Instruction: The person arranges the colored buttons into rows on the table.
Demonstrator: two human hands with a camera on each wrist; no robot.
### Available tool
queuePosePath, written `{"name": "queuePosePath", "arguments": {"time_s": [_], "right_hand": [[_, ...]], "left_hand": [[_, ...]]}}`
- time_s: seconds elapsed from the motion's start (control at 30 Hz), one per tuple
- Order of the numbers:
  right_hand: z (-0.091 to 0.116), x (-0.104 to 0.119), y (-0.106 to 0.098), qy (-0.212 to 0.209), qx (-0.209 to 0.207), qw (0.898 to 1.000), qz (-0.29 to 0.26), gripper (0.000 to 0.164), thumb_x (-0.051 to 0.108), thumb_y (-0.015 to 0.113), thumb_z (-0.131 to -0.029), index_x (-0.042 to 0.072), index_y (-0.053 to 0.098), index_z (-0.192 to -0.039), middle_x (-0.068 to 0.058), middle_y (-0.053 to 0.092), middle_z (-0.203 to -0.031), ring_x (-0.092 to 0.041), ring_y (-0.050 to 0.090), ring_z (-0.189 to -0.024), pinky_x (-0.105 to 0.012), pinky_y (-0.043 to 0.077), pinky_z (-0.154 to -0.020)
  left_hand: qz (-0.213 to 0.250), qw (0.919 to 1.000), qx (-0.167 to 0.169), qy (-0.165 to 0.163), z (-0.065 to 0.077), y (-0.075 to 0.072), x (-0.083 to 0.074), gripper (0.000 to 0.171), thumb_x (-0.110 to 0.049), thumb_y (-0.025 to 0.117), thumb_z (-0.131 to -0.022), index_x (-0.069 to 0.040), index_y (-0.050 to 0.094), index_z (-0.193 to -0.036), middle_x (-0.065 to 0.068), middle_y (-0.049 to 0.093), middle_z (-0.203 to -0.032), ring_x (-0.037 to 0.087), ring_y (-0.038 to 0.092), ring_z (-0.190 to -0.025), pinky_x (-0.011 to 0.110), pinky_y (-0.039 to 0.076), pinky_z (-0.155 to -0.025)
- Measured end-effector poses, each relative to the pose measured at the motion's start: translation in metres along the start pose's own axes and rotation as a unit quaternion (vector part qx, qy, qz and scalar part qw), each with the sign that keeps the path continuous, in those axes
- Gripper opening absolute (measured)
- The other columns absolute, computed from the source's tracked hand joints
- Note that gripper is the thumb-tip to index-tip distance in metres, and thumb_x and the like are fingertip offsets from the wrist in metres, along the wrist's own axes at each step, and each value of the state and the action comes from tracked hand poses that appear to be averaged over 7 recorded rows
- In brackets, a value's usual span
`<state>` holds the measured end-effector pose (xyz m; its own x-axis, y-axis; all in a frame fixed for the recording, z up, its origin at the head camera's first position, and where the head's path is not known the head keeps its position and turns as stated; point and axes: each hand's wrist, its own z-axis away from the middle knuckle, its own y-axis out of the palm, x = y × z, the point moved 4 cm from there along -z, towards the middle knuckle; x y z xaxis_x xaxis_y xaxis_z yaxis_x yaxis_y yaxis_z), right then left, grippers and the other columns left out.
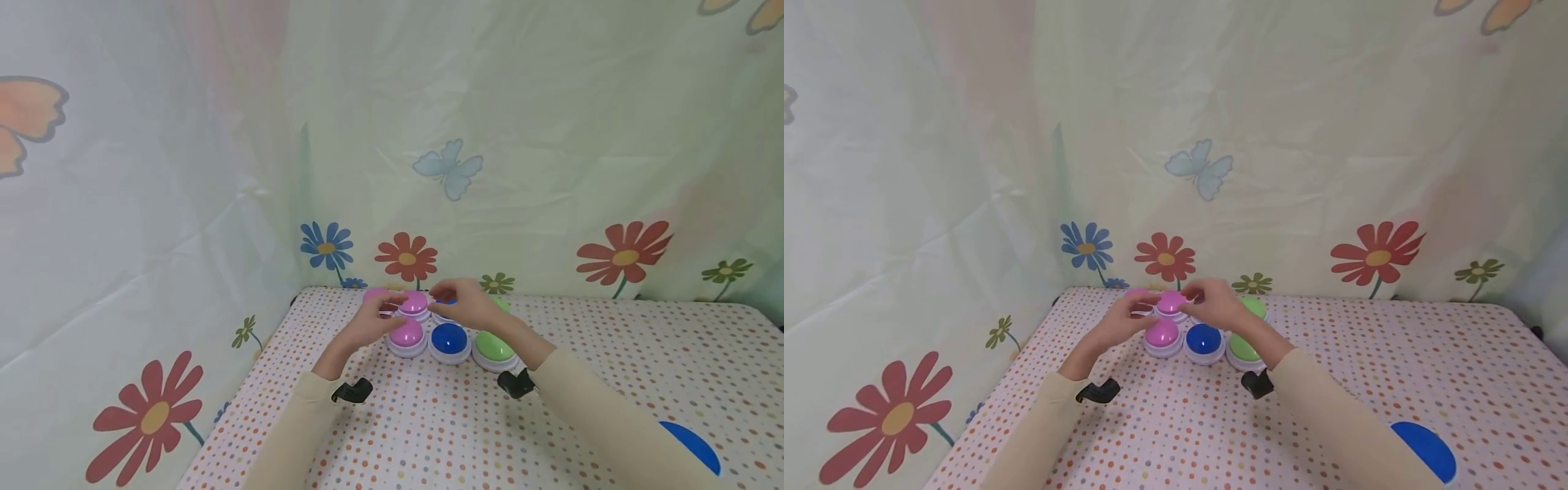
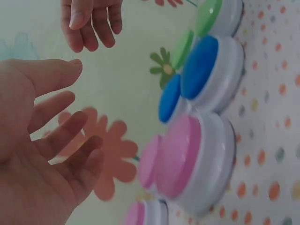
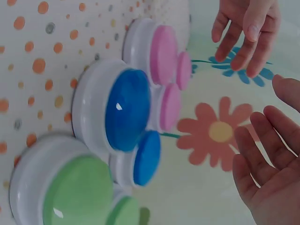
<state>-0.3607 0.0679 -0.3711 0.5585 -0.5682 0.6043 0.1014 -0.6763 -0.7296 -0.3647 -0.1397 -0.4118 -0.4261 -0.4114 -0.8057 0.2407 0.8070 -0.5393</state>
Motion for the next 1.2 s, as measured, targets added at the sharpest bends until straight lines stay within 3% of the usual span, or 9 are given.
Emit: {"name": "queuePosePath", "arguments": {"time_s": [0.1, 0.3, 0.5, 0.87, 1.2], "right_hand": [[0.016, 0.004, -0.02, -0.012, -0.015, 1.0, 0.015, 0.028, 0.018, 0.072, -0.089, 0.003, 0.067, -0.112, -0.007, 0.068, -0.102, -0.023, 0.062, -0.091, -0.036, 0.054, -0.079], [0.047, 0.007, -0.058, -0.036, -0.045, 0.997, 0.048, 0.023, 0.016, 0.071, -0.089, 0.005, 0.069, -0.109, -0.006, 0.069, -0.101, -0.021, 0.063, -0.089, -0.042, 0.054, -0.08], [0.079, -0.001, -0.092, -0.03, -0.069, 0.995, 0.067, 0.021, 0.015, 0.072, -0.089, 0.005, 0.069, -0.108, -0.006, 0.069, -0.1, -0.02, 0.065, -0.087, -0.044, 0.054, -0.079], [0.151, -0.025, -0.128, 0.039, -0.072, 0.992, 0.091, 0.03, 0.026, 0.072, -0.089, 0.007, 0.068, -0.111, -0.007, 0.069, -0.102, -0.026, 0.065, -0.091, -0.048, 0.055, -0.075], [0.203, -0.048, -0.142, 0.08, -0.079, 0.987, 0.111, 0.03, 0.026, 0.073, -0.089, 0.007, 0.068, -0.112, -0.008, 0.068, -0.103, -0.025, 0.065, -0.09, -0.032, 0.056, -0.071]], "left_hand": [[-0.014, 0.9996, 0.022, 0.014, -0.003, 0.011, -0.019, 0.043, -0.019, 0.065, -0.094, -0.012, 0.056, -0.135, 0.0, 0.057, -0.129, 0.025, 0.052, -0.119, 0.034, 0.046, -0.095], [-0.025, 0.9971, 0.061, 0.038, -0.012, 0.032, -0.052, 0.04, -0.02, 0.064, -0.095, -0.01, 0.057, -0.133, 0.002, 0.059, -0.126, 0.026, 0.055, -0.116, 0.029, 0.049, -0.091], [-0.028, 0.9909, 0.111, 0.07, -0.025, 0.061, -0.077, 0.038, -0.019, 0.064, -0.095, -0.01, 0.058, -0.131, 0.003, 0.059, -0.126, 0.016, 0.057, -0.11, 0.024, 0.048, -0.089], [-0.029, 0.9706, 0.218, 0.097, -0.04, 0.141, -0.105, 0.035, -0.016, 0.063, -0.096, -0.007, 0.059, -0.13, -0.003, 0.061, -0.117, 0.005, 0.058, -0.102, 0.018, 0.046, -0.088], [-0.048, 0.958, 0.266, 0.097, -0.044, 0.202, -0.12, 0.036, -0.019, 0.062, -0.096, -0.011, 0.059, -0.131, -0.005, 0.062, -0.122, -0.001, 0.056, -0.103, 0.013, 0.046, -0.081]]}}
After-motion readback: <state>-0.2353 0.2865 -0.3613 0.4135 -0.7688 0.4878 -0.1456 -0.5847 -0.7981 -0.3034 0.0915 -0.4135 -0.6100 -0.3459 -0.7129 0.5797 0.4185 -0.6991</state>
